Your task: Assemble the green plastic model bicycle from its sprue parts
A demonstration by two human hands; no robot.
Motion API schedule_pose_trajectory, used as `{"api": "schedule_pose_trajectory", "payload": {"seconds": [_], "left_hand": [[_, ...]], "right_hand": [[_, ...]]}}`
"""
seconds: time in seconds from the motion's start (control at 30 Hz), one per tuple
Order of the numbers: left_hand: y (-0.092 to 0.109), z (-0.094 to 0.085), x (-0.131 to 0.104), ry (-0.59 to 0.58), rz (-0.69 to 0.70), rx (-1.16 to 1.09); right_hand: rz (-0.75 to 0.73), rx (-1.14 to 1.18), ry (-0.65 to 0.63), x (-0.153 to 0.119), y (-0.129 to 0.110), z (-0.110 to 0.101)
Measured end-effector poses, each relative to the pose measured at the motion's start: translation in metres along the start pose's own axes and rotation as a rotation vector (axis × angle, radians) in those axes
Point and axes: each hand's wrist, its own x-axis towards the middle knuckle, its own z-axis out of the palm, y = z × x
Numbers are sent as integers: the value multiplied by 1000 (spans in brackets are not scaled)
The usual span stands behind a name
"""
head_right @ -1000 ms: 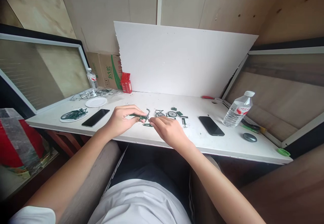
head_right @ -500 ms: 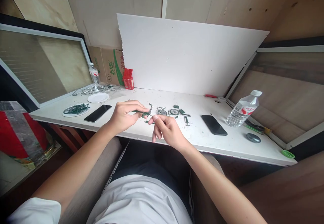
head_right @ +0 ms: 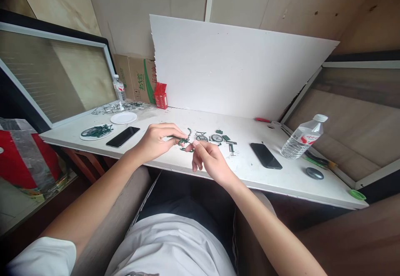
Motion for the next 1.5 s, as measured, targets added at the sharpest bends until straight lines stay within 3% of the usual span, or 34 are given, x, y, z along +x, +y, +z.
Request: {"api": "schedule_pose_trajectory", "payload": {"seconds": [0.1,0.2,0.3,0.4,0.8,0.93,1.13,1.27,1.5], "left_hand": [[4,-2,0,-8,-44,-56],[7,-5,1,-13,-72,-120],[7,-4,1,-3,-69,-164],[7,1,1,31,-69,-181],[5,7,1,121,59,-77],[9,4,2,109,97,-76],[13,1,3,40,-138,-168],[3,2,3,30,-312,-378],[-11,5,2,20,-456,-692]], "right_hand": [[-193,-408,121,-5,-1,1],[-426,-736,140,-7,1,-3],[-579,-924,151,-7,3,-9],[-604,-1013,176,-7,3,-12],[-292,-579,130,-15,-7,1],[-302,-579,149,-15,-10,-1],[-356,-661,259,-11,-14,-11],[-382,-590,357,-8,-10,-15],[-420,-493,319,-5,1,-16]]}}
